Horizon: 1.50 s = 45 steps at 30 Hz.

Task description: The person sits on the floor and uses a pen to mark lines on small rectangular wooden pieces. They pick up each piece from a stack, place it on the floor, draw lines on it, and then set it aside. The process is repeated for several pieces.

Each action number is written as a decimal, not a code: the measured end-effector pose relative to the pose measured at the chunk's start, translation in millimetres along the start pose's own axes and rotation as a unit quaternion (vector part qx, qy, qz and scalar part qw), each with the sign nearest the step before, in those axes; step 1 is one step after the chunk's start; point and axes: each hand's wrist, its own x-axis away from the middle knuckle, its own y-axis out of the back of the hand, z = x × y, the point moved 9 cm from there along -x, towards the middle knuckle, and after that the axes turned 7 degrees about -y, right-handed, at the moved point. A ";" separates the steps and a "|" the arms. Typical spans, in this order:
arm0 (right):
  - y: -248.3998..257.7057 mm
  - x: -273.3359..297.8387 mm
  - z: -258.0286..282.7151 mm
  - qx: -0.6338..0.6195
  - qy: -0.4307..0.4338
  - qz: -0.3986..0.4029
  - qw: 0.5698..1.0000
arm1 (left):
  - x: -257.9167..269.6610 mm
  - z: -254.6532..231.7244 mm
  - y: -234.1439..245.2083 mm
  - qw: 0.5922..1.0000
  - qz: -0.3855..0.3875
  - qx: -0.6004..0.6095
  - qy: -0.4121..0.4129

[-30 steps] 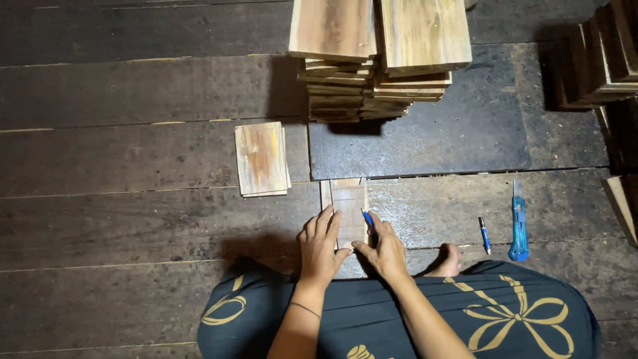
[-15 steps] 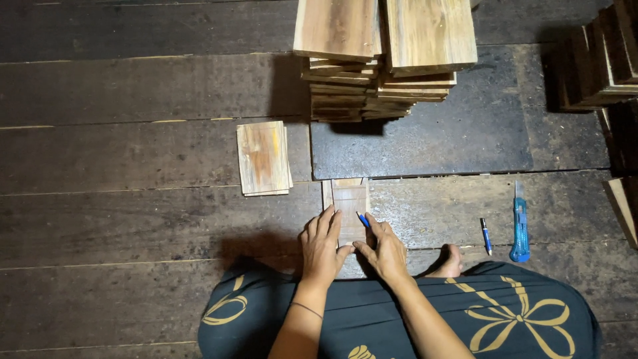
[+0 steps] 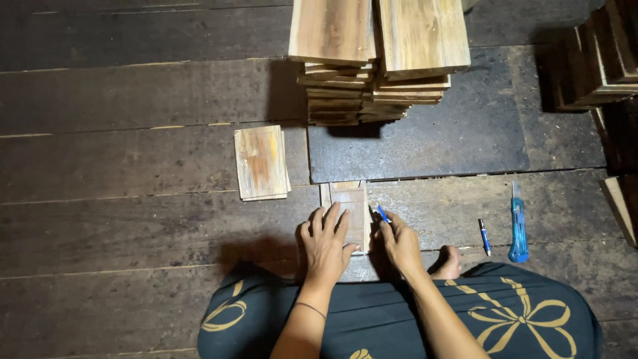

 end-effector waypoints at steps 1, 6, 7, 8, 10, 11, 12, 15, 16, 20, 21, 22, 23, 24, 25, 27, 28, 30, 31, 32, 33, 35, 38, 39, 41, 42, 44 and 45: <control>0.1 -7.6 -0.8 0.000 0.000 -0.003 1.000 | -1.5 -0.8 -0.2 1.000 -0.001 0.000 -0.002; -8.4 -55.1 -12.8 0.113 0.018 -0.040 0.993 | -3.2 6.5 -8.5 0.999 0.009 -0.040 0.029; -10.8 -56.9 -5.5 0.112 0.017 -0.039 0.993 | -4.7 6.0 -6.7 0.999 0.011 -0.040 0.029; -9.7 -57.4 6.8 0.102 0.043 -0.061 0.992 | -5.5 7.5 -7.4 0.998 0.026 -0.035 0.039; -11.7 -61.7 16.7 0.093 0.066 -0.083 0.990 | -6.6 8.9 -8.4 0.998 0.042 -0.029 0.048; -14.2 -65.8 18.6 0.119 0.079 -0.094 0.985 | -7.1 11.0 -11.0 0.996 0.058 -0.019 0.058; -17.0 -69.4 20.7 0.145 0.093 -0.104 0.979 | -7.1 13.1 -13.3 0.995 0.074 -0.009 0.067; -21.5 -69.4 30.7 0.241 0.108 -0.098 0.960 | -8.0 14.1 -14.6 0.993 0.090 -0.001 0.078; -23.0 -78.7 29.0 0.242 0.109 -0.097 0.959 | -8.7 15.4 -13.2 0.993 0.090 -0.001 0.080; -22.1 -95.4 31.0 0.345 0.136 -0.073 0.926 | -9.0 13.3 -13.8 0.988 0.121 0.009 0.091; -22.1 -95.5 37.1 0.375 0.156 -0.060 0.912 | -8.8 14.3 -13.9 0.986 0.136 0.008 0.101; -20.8 -72.8 39.2 0.377 0.155 -0.059 0.911 | -8.4 12.6 -15.0 0.985 0.137 0.010 0.101; -22.6 -51.4 43.2 0.382 0.154 -0.046 0.910 | -9.4 12.3 -14.2 0.985 0.139 0.002 0.098; -23.7 -29.4 47.7 0.387 0.153 -0.033 0.908 | -10.3 11.4 -12.6 0.986 0.140 -0.007 0.095; -22.9 -9.5 29.1 0.388 0.155 -0.037 0.908 | -11.2 13.2 -16.9 0.986 0.135 -0.006 0.093; -48.5 34.3 -30.3 0.444 0.129 0.129 0.877 | -11.3 16.1 -22.3 0.986 0.121 -0.077 0.089; -42.8 44.6 -33.3 0.446 0.129 0.125 0.877 | -7.6 14.2 -25.0 0.986 0.118 -0.076 0.088; -41.2 60.6 -43.9 0.414 0.094 0.167 0.890 | -8.6 15.2 -22.9 0.990 0.075 -0.090 0.078; -33.3 56.2 -33.0 0.414 0.095 0.170 0.889 | -8.3 11.2 -14.8 0.990 0.076 -0.090 0.080; -13.9 47.1 -16.0 0.355 0.086 0.106 0.925 | -6.7 9.2 -12.7 0.989 0.105 -0.054 0.091; 7.3 36.1 2.6 0.291 0.079 0.040 0.953 | -9.1 7.9 -9.0 0.986 0.129 -0.019 0.101; 8.9 13.3 21.5 0.272 0.072 0.014 0.959 | -7.1 7.8 -9.0 0.986 0.127 -0.016 0.103; 5.2 -24.6 39.3 0.223 0.072 -0.024 0.972 | -9.1 7.5 -7.3 0.986 0.126 -0.016 0.104; 0.8 -36.0 42.2 0.195 0.076 -0.035 0.977 | -7.4 7.9 -8.1 0.986 0.131 -0.020 0.104; -4.4 -54.6 44.4 0.202 0.101 -0.055 0.973 | -7.5 7.6 -6.8 0.985 0.135 -0.014 0.106; -6.1 -63.3 48.0 0.210 0.126 -0.078 0.967 | -8.1 7.8 -7.0 0.984 0.140 -0.007 0.106; -7.6 -61.1 64.5 0.252 0.140 -0.066 0.955 | -9.7 8.3 -2.9 0.984 0.142 -0.004 0.107; -9.0 -57.7 69.5 0.295 0.151 -0.055 0.942 | -8.9 5.7 -2.8 0.984 0.145 0.001 0.104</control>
